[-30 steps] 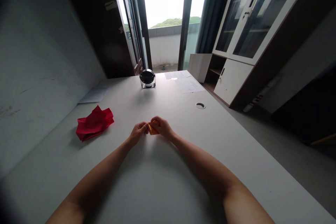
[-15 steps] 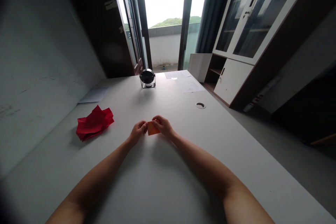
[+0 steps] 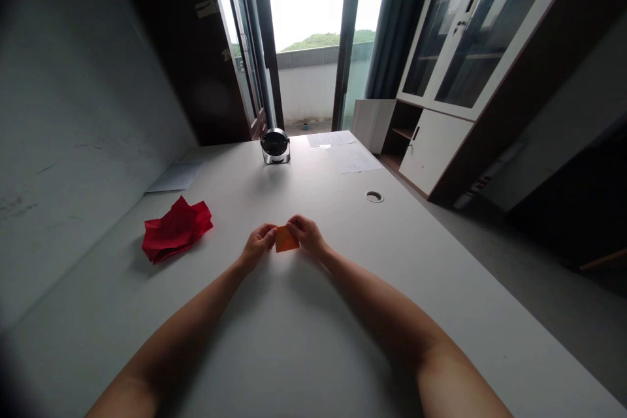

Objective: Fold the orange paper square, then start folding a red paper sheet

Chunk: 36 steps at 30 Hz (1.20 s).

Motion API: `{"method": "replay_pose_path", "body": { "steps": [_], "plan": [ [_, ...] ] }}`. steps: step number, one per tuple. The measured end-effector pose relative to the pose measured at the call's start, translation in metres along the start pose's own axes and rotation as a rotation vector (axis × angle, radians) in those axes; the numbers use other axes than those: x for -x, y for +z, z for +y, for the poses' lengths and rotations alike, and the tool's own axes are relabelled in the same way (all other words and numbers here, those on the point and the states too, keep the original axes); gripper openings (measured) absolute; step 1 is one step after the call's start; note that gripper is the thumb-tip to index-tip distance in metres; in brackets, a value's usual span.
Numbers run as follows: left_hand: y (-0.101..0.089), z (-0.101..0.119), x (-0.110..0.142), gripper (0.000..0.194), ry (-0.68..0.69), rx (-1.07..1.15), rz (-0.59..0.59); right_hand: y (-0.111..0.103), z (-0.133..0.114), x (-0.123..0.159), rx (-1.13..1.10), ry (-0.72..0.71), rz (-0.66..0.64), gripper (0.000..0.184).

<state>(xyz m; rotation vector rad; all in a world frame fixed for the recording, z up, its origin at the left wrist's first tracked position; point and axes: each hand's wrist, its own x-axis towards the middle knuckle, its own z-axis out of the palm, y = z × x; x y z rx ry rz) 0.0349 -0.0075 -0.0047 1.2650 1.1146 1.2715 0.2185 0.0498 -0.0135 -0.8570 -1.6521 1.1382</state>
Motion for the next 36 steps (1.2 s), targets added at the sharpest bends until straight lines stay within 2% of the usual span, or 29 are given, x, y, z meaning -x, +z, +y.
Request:
{"method": "replay_pose_path", "body": {
  "steps": [3, 13, 17, 20, 29, 36],
  "plan": [
    [0.0, -0.001, 0.0, 0.043, 0.003, 0.008, 0.0, 0.0, -0.002, 0.0, 0.003, -0.016, -0.012, 0.032],
    [-0.003, -0.006, -0.001, 0.036, 0.041, -0.08, 0.0, 0.001, -0.009, 0.003, 0.015, -0.002, -0.023, 0.033],
    [-0.003, -0.008, -0.001, 0.034, 0.062, -0.079, 0.029, 0.002, -0.009, 0.004, -0.089, 0.061, -0.091, 0.041],
    [-0.003, -0.01, -0.002, 0.033, 0.058, -0.089, 0.016, 0.002, -0.009, 0.004, -0.087, 0.093, -0.137, 0.044],
    [-0.001, -0.009, 0.001, 0.032, 0.048, -0.245, -0.044, 0.0, -0.008, 0.004, 0.049, 0.021, -0.1, 0.039],
    [0.001, -0.004, 0.005, 0.033, 0.07, -0.322, -0.059, 0.002, -0.016, 0.007, -0.041, 0.032, -0.06, 0.049]
  ]
}}
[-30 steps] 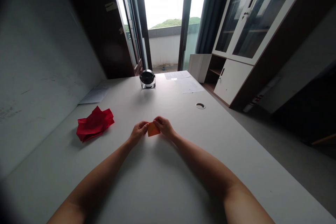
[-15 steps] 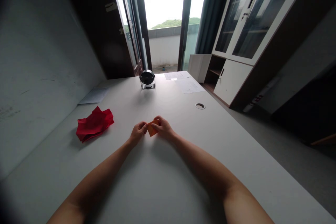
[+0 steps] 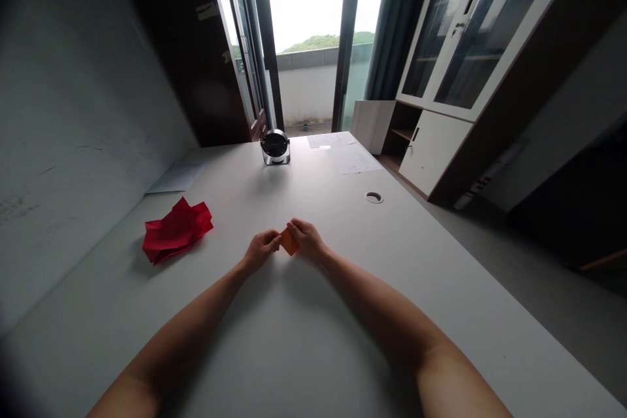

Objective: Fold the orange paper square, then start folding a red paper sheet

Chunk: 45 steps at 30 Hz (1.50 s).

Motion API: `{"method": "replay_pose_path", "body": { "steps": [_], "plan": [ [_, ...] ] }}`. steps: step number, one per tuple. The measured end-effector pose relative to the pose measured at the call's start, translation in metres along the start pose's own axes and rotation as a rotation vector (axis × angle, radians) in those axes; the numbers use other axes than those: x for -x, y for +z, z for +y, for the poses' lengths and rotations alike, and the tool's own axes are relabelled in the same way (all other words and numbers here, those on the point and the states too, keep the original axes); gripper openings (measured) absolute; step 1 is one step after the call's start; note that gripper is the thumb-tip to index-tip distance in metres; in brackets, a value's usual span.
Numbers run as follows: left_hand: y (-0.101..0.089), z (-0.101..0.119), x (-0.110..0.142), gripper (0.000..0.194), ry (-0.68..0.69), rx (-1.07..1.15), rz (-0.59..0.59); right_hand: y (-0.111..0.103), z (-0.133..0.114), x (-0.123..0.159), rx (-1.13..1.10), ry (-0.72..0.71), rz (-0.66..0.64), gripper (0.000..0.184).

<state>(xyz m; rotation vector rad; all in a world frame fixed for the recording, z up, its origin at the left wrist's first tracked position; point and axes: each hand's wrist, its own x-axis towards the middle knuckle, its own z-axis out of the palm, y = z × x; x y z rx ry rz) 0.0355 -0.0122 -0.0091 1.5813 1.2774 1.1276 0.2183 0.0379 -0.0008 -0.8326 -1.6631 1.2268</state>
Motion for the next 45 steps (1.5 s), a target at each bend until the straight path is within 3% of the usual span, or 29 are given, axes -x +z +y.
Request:
{"method": "replay_pose_path", "body": {
  "steps": [15, 26, 34, 45],
  "plan": [
    [-0.002, -0.002, -0.005, 0.034, 0.009, 0.347, 0.103, -0.005, -0.001, -0.009, -0.255, 0.091, -0.067, 0.042],
    [-0.005, 0.0, -0.005, 0.031, 0.002, 0.357, 0.104, -0.003, 0.004, -0.007, -0.17, 0.057, -0.096, 0.037],
    [-0.002, 0.002, -0.004, 0.033, 0.017, 0.332, -0.037, -0.001, 0.0, -0.005, -0.136, 0.032, -0.092, 0.035],
    [-0.005, 0.003, -0.005, 0.035, -0.013, 0.391, 0.042, -0.001, -0.006, -0.004, -0.157, 0.039, -0.09, 0.036]
  ]
}}
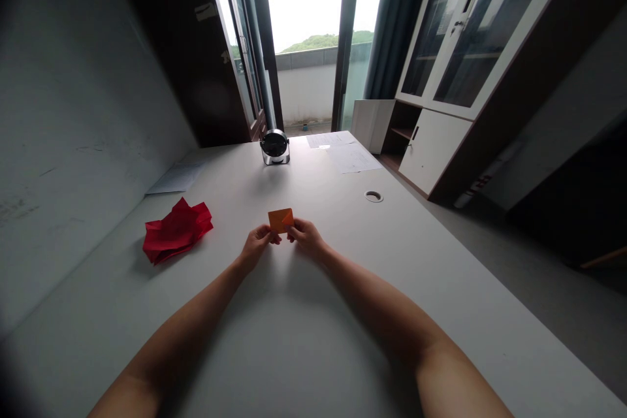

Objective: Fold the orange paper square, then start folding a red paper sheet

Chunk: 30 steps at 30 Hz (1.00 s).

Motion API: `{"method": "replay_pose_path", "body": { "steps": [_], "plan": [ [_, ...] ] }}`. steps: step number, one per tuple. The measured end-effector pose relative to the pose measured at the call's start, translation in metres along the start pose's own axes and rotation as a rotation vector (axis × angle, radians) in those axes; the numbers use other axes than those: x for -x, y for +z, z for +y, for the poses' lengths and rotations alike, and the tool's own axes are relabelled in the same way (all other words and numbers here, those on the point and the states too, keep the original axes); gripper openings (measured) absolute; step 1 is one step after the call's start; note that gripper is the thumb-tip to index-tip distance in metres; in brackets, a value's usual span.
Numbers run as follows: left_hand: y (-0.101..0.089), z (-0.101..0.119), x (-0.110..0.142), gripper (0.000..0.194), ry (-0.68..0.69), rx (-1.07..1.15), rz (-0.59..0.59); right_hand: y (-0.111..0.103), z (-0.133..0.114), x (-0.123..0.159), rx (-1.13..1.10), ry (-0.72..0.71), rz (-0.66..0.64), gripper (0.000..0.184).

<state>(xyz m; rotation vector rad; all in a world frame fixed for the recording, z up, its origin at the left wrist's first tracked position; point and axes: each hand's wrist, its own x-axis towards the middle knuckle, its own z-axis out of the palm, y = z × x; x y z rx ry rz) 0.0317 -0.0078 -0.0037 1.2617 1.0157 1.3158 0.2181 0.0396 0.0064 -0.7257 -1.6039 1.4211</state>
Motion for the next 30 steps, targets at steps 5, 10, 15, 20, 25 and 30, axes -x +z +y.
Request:
{"method": "replay_pose_path", "body": {
  "steps": [5, 10, 15, 20, 25, 30],
  "plan": [
    [-0.001, -0.001, -0.001, 0.035, 0.008, 0.016, 0.039, -0.003, 0.005, -0.001, 0.041, -0.019, -0.008, 0.033],
    [-0.001, 0.001, 0.0, 0.037, -0.004, 0.034, 0.067, -0.004, 0.015, -0.003, 0.05, -0.027, -0.028, 0.031],
    [-0.002, 0.002, -0.001, 0.036, -0.011, 0.055, 0.085, -0.004, 0.017, -0.003, 0.017, -0.036, -0.046, 0.028],
    [0.0, 0.0, -0.001, 0.037, -0.008, 0.019, 0.092, -0.005, 0.011, -0.004, -0.059, -0.016, -0.001, 0.03],
    [0.002, -0.001, 0.0, 0.038, -0.004, -0.052, 0.044, -0.007, 0.004, -0.004, -0.14, 0.02, 0.034, 0.033],
    [0.001, -0.001, 0.0, 0.041, 0.005, -0.077, 0.04, -0.007, 0.004, -0.003, -0.15, 0.027, 0.022, 0.036]
  ]
}}
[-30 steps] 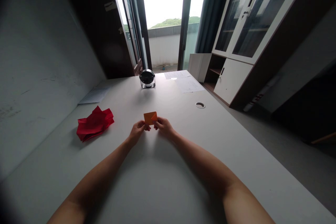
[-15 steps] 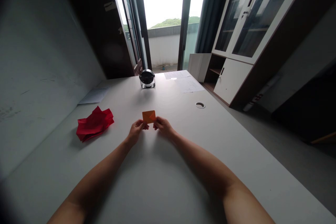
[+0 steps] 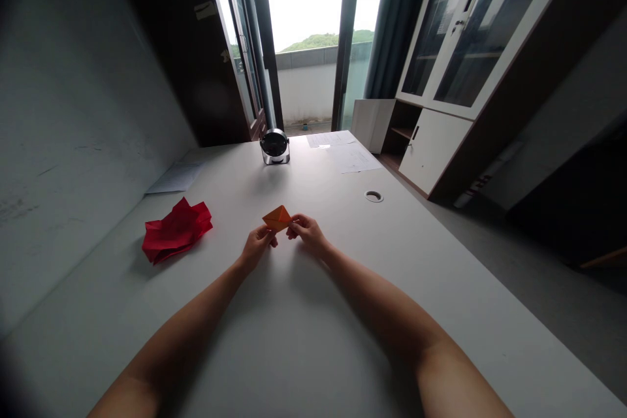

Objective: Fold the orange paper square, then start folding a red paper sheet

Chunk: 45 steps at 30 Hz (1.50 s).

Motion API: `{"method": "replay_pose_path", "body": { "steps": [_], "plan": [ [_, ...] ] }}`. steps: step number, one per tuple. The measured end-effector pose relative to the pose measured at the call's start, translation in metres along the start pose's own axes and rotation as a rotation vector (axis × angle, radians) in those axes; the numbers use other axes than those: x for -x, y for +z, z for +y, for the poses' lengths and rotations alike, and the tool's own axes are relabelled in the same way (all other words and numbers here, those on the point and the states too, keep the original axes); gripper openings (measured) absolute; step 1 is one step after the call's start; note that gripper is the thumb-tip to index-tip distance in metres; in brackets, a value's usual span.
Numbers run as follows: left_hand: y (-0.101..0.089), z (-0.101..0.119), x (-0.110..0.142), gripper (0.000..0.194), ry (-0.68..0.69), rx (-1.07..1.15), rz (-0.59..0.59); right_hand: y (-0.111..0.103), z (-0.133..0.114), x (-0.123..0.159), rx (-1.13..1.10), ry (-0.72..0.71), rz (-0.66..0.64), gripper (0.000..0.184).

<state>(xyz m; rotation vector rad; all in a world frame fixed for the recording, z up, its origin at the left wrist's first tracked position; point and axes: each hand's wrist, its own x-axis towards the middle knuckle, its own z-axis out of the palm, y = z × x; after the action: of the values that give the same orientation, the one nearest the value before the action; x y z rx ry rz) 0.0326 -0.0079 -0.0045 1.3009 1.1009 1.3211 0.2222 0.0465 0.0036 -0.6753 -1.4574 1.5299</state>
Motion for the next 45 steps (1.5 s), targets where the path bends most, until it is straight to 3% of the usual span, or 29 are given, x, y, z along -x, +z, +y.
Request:
{"method": "replay_pose_path", "body": {
  "steps": [7, 15, 26, 32, 37, 45],
  "plan": [
    [0.0, 0.001, 0.001, 0.047, -0.004, 0.062, 0.046, 0.0, 0.009, -0.002, 0.037, -0.045, 0.035, 0.032],
    [0.001, 0.004, 0.001, 0.036, 0.039, 0.141, 0.068, 0.0, 0.011, -0.003, 0.039, -0.06, 0.049, 0.027],
    [0.0, 0.0, 0.0, 0.032, 0.037, 0.071, 0.001, 0.001, 0.004, 0.002, 0.195, -0.049, 0.001, 0.038],
    [0.0, -0.005, -0.001, 0.034, 0.045, 0.097, 0.022, 0.001, 0.011, 0.0, 0.165, -0.06, 0.011, 0.038],
    [0.0, -0.007, -0.002, 0.048, 0.033, 0.038, 0.037, 0.001, 0.014, -0.001, 0.136, -0.071, 0.024, 0.036],
    [0.005, -0.007, 0.002, 0.042, 0.01, -0.259, 0.012, -0.001, 0.018, -0.002, 0.273, -0.111, 0.072, 0.027]
  ]
}}
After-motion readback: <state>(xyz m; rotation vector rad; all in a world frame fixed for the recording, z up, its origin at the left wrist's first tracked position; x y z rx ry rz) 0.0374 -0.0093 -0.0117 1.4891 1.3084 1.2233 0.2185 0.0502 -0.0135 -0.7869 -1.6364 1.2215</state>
